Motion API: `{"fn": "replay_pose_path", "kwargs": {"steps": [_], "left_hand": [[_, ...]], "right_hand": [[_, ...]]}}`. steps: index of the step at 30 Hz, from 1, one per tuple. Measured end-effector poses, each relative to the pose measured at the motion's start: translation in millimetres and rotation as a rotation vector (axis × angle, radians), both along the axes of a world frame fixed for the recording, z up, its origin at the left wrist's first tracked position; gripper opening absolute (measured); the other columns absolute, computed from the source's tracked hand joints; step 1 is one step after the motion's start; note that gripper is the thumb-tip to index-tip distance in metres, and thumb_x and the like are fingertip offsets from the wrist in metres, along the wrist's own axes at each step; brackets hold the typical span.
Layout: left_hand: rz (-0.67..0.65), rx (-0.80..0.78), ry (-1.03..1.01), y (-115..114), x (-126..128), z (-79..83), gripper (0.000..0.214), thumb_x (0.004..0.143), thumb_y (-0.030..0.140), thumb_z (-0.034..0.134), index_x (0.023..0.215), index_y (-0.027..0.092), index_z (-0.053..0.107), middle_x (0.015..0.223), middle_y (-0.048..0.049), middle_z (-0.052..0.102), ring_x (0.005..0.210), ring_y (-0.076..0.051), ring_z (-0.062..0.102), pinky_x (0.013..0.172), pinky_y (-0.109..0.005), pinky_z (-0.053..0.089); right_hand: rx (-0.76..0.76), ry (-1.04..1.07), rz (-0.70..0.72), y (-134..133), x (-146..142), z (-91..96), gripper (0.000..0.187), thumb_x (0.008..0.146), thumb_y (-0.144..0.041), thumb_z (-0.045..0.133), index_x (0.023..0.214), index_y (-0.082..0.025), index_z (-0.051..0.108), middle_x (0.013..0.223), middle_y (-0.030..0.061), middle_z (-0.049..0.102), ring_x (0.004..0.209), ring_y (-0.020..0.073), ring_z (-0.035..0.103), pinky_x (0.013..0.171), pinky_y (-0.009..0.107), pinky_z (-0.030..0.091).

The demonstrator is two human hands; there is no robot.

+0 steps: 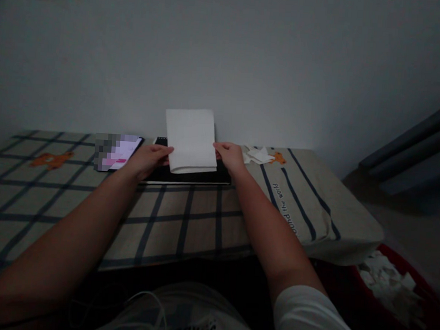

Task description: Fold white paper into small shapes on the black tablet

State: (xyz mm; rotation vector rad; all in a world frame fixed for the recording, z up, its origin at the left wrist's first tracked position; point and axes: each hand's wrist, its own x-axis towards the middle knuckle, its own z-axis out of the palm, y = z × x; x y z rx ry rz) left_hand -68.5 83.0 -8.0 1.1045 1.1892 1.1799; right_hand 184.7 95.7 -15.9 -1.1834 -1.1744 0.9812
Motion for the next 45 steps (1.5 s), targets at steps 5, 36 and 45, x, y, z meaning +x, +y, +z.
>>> {"fn": "replay_pose_path", "kwargs": {"steps": [5,36,45], "left_hand": [[0.055,0.044,-0.03,-0.4,2.6,1.4,0.009,0.08,0.018,0.076,0.075,0.013,0.071,0.081,-0.0037,0.073,0.073,-0.011,0.066,0.076,-0.024,0.057],[0.064,0.131,0.142,0.8,-2.5,-1.4,0.026,0.069,0.038,0.083,0.071,0.017,0.068,0.064,0.0003,0.062,0.061,-0.013,0.056,0.063,-0.025,0.048],[-0.066,-0.013,0.007,-1.7,-1.0,2.7,0.026,0.074,0.026,0.085,0.069,0.015,0.063,0.068,0.0011,0.057,0.067,-0.009,0.057,0.081,-0.027,0.06]], "right_hand": [[0.013,-0.006,-0.008,-1.1,-1.4,-1.9,0.014,0.084,-0.023,0.069,0.071,-0.018,0.071,0.062,-0.001,0.063,0.058,0.0106,0.053,0.062,0.027,0.045],[-0.076,-0.01,0.055,-8.1,-2.7,5.6,0.011,0.083,-0.02,0.071,0.072,-0.018,0.071,0.063,-0.0015,0.063,0.06,0.01,0.054,0.066,0.027,0.048],[-0.006,-0.025,-0.042,-2.8,1.3,3.9,0.008,0.08,-0.022,0.071,0.073,-0.018,0.072,0.066,-0.0006,0.066,0.063,0.0112,0.056,0.068,0.028,0.049]]}}
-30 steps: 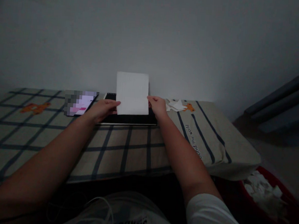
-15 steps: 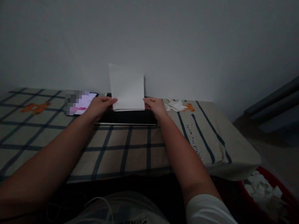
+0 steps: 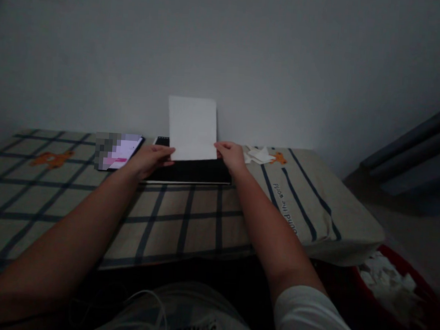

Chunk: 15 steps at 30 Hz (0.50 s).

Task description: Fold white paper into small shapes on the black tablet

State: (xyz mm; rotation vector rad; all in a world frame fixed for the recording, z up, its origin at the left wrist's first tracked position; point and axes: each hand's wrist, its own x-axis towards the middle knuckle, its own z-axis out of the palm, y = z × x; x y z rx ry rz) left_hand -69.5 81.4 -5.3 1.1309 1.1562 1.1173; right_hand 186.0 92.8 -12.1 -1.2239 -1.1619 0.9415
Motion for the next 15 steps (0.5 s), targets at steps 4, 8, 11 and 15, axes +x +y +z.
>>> {"fn": "replay_pose_path", "kwargs": {"steps": [4,8,11,15], "left_hand": [[0.061,0.036,0.029,-0.5,1.8,-1.5,0.022,0.074,0.022,0.085,0.067,0.014,0.066,0.072,-0.0003,0.062,0.068,-0.009,0.059,0.078,-0.025,0.059],[0.126,0.081,0.062,0.0,2.1,-3.0,0.022,0.071,0.024,0.087,0.069,0.014,0.067,0.073,-0.0004,0.065,0.066,-0.01,0.059,0.073,-0.024,0.058],[0.154,0.114,0.079,1.9,1.0,-4.8,0.019,0.073,0.024,0.086,0.071,0.014,0.069,0.072,0.0002,0.065,0.064,-0.01,0.059,0.072,-0.025,0.058],[0.175,0.139,0.094,3.7,0.4,-5.9,0.019,0.073,0.026,0.085,0.074,0.014,0.071,0.074,0.0003,0.066,0.067,-0.011,0.06,0.075,-0.027,0.059]], "right_hand": [[0.017,-0.008,-0.008,-0.9,-0.9,0.7,0.007,0.08,-0.022,0.071,0.076,-0.017,0.072,0.066,-0.0006,0.067,0.063,0.0115,0.056,0.067,0.027,0.049],[0.017,0.024,0.007,-0.3,-0.5,-1.4,0.006,0.08,-0.022,0.071,0.076,-0.017,0.072,0.067,-0.0002,0.066,0.063,0.0114,0.058,0.068,0.028,0.05],[-0.024,0.066,0.077,-0.2,0.7,-2.3,0.008,0.08,-0.025,0.074,0.076,-0.018,0.071,0.068,0.0,0.066,0.062,0.0107,0.057,0.067,0.028,0.05],[-0.07,0.026,0.133,-1.6,0.8,-1.9,0.012,0.078,-0.027,0.078,0.075,-0.019,0.07,0.064,-0.0019,0.063,0.059,0.0097,0.054,0.065,0.027,0.05]]}}
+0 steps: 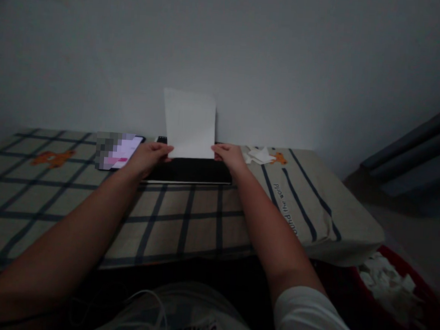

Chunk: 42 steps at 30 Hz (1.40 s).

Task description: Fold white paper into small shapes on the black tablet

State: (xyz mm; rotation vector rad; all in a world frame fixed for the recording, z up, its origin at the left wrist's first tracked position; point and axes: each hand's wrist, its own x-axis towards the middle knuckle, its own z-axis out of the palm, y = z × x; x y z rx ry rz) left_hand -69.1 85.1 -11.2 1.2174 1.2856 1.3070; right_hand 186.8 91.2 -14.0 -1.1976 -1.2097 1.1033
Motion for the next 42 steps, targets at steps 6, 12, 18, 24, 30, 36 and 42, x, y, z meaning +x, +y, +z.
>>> {"fn": "replay_pose_path", "kwargs": {"steps": [6,12,18,24,30,36,42], "left_hand": [[-0.103,-0.081,-0.086,-2.3,0.9,3.9,0.012,0.081,0.021,0.079,0.077,0.014,0.07,0.076,-0.0019,0.067,0.071,-0.011,0.064,0.077,-0.026,0.06],[-0.197,-0.184,-0.074,-6.0,2.5,7.2,0.007,0.085,0.014,0.076,0.081,0.011,0.072,0.084,-0.0092,0.074,0.072,-0.011,0.068,0.082,-0.025,0.059],[-0.152,-0.162,-0.064,-8.1,3.4,9.5,0.012,0.085,0.012,0.074,0.074,0.011,0.071,0.074,-0.0053,0.073,0.064,-0.008,0.065,0.073,-0.022,0.057],[-0.148,-0.115,-0.068,-6.6,2.0,8.4,0.011,0.08,0.014,0.079,0.073,0.012,0.071,0.073,-0.0049,0.072,0.064,-0.009,0.065,0.072,-0.023,0.058],[-0.066,-0.01,-0.087,-3.0,0.5,4.3,0.013,0.074,0.022,0.079,0.081,0.014,0.072,0.069,0.0013,0.064,0.069,-0.012,0.063,0.074,-0.027,0.061],[0.046,0.055,0.003,2.5,-1.8,-1.2,0.018,0.071,0.028,0.077,0.082,0.014,0.073,0.074,0.0007,0.064,0.072,-0.013,0.06,0.069,-0.026,0.057],[0.056,0.027,0.182,5.4,-6.0,-5.1,0.015,0.077,0.028,0.066,0.083,0.015,0.069,0.081,-0.0021,0.068,0.075,-0.017,0.063,0.07,-0.03,0.055]], "right_hand": [[0.049,-0.05,-0.063,3.6,1.2,-3.7,0.009,0.08,-0.025,0.074,0.075,-0.018,0.071,0.06,-0.0036,0.06,0.057,0.01,0.053,0.063,0.026,0.049],[0.052,-0.04,-0.055,7.6,5.3,-7.4,0.017,0.084,-0.024,0.071,0.068,-0.018,0.068,0.058,-0.0039,0.058,0.056,0.0099,0.052,0.061,0.026,0.049],[0.041,-0.063,-0.059,3.6,2.4,-3.0,0.023,0.084,-0.031,0.075,0.066,-0.019,0.066,0.056,-0.0035,0.057,0.054,0.0104,0.053,0.06,0.026,0.049],[0.037,-0.065,-0.059,1.7,1.1,-1.1,0.024,0.083,-0.032,0.075,0.065,-0.02,0.065,0.054,-0.0033,0.057,0.052,0.0098,0.052,0.057,0.024,0.049],[0.032,-0.087,-0.018,-1.5,-0.4,1.7,0.025,0.086,-0.025,0.072,0.063,-0.02,0.064,0.054,-0.0038,0.057,0.052,0.0089,0.052,0.058,0.024,0.047],[-0.001,-0.107,0.052,-3.8,-2.8,2.8,0.024,0.086,-0.02,0.069,0.062,-0.019,0.065,0.058,-0.0016,0.062,0.054,0.0096,0.055,0.062,0.026,0.047],[0.161,-0.372,-0.048,0.8,5.1,-3.3,0.028,0.09,-0.034,0.064,0.067,-0.018,0.068,0.06,-0.0003,0.062,0.058,0.0126,0.054,0.061,0.028,0.041]]}}
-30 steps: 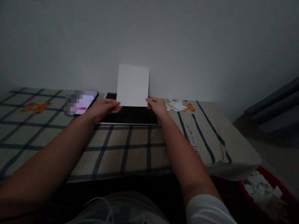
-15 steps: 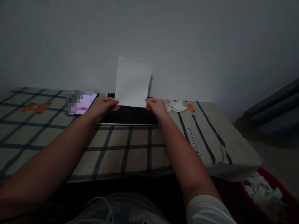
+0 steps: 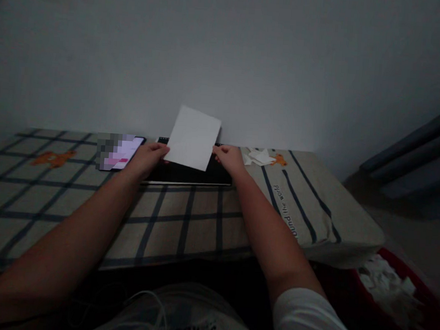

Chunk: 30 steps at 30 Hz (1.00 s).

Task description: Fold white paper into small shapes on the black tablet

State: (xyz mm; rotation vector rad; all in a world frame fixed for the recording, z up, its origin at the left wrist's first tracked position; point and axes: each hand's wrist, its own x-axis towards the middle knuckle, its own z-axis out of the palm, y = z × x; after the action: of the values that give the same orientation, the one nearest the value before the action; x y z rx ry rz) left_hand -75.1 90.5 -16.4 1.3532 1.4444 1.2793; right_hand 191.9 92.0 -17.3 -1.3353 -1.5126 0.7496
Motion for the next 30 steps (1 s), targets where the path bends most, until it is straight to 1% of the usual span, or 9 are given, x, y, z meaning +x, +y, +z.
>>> {"fn": "replay_pose_path", "kwargs": {"steps": [3,5,10,15,17,19,21,25,30], "left_hand": [[-0.024,0.057,0.225,-0.2,-2.6,-1.1,0.019,0.081,0.031,0.06,0.088,0.017,0.07,0.083,-0.0029,0.07,0.078,-0.02,0.064,0.077,-0.033,0.054],[-0.057,0.112,0.362,-0.7,-3.2,-0.7,0.022,0.083,0.034,0.059,0.089,0.017,0.071,0.086,-0.0041,0.072,0.083,-0.022,0.065,0.081,-0.034,0.053],[-0.2,0.133,0.502,-3.8,-0.1,3.5,0.028,0.083,0.037,0.055,0.089,0.016,0.072,0.09,-0.0065,0.074,0.086,-0.023,0.066,0.081,-0.034,0.051],[-0.441,0.177,0.589,-10.5,2.5,4.8,0.034,0.084,0.042,0.052,0.09,0.016,0.073,0.09,-0.0063,0.074,0.084,-0.022,0.066,0.074,-0.031,0.05],[-0.514,0.199,0.625,-13.3,2.9,4.5,0.035,0.084,0.042,0.052,0.092,0.016,0.074,0.089,-0.0054,0.074,0.082,-0.021,0.065,0.072,-0.029,0.05],[-0.553,0.218,0.669,-15.7,3.3,4.8,0.034,0.083,0.039,0.052,0.095,0.017,0.075,0.088,-0.0043,0.074,0.079,-0.019,0.065,0.071,-0.028,0.049],[-0.563,0.242,0.721,-17.4,3.7,5.8,0.033,0.082,0.036,0.053,0.096,0.017,0.076,0.088,-0.0042,0.074,0.077,-0.018,0.065,0.071,-0.028,0.049],[-0.501,0.301,0.84,-18.8,5.1,6.8,0.031,0.082,0.033,0.054,0.095,0.015,0.077,0.09,-0.0067,0.075,0.077,-0.019,0.066,0.072,-0.029,0.049],[-0.446,0.361,0.982,-17.8,10.8,0.3,0.039,0.092,0.04,0.05,0.109,0.018,0.078,0.104,-0.0096,0.078,0.094,-0.025,0.071,0.08,-0.034,0.051]], "right_hand": [[0.263,-0.203,-0.1,1.3,4.8,-1.4,0.029,0.091,-0.037,0.062,0.071,-0.018,0.07,0.065,0.0012,0.062,0.065,0.0155,0.055,0.066,0.03,0.041],[0.4,-0.296,-0.102,0.2,5.7,-0.1,0.028,0.094,-0.035,0.058,0.076,-0.018,0.072,0.073,0.004,0.066,0.072,0.0176,0.057,0.072,0.032,0.043],[0.558,-0.573,0.073,-8.7,-1.3,4.9,0.026,0.098,-0.029,0.055,0.106,-0.018,0.077,0.101,0.0113,0.073,0.1,0.0249,0.061,0.093,0.039,0.044],[0.535,-0.805,0.178,-18.7,-11.9,3.9,0.039,0.099,-0.033,0.057,0.135,-0.02,0.068,0.136,0.0143,0.064,0.126,0.0295,0.053,0.108,0.046,0.035],[0.474,-0.855,0.238,-19.7,-14.4,3.2,0.038,0.1,-0.032,0.056,0.134,-0.021,0.069,0.137,0.0136,0.065,0.128,0.0293,0.053,0.109,0.047,0.032],[0.385,-0.891,0.313,-19.0,-15.7,2.9,0.033,0.101,-0.031,0.055,0.127,-0.021,0.073,0.126,0.0121,0.072,0.122,0.0278,0.058,0.106,0.046,0.034],[0.315,-0.899,0.359,-17.5,-16.6,2.8,0.03,0.101,-0.029,0.054,0.12,-0.02,0.077,0.116,0.0106,0.076,0.114,0.0262,0.062,0.101,0.043,0.038],[0.271,-0.877,0.356,-15.6,-20.1,1.3,0.026,0.099,-0.027,0.058,0.112,-0.019,0.079,0.114,0.01,0.078,0.109,0.0244,0.065,0.096,0.038,0.041],[0.243,-0.805,0.342,-15.6,-25.5,-2.3,0.023,0.096,-0.024,0.061,0.108,-0.02,0.08,0.11,0.0095,0.078,0.104,0.0227,0.068,0.091,0.035,0.044]]}}
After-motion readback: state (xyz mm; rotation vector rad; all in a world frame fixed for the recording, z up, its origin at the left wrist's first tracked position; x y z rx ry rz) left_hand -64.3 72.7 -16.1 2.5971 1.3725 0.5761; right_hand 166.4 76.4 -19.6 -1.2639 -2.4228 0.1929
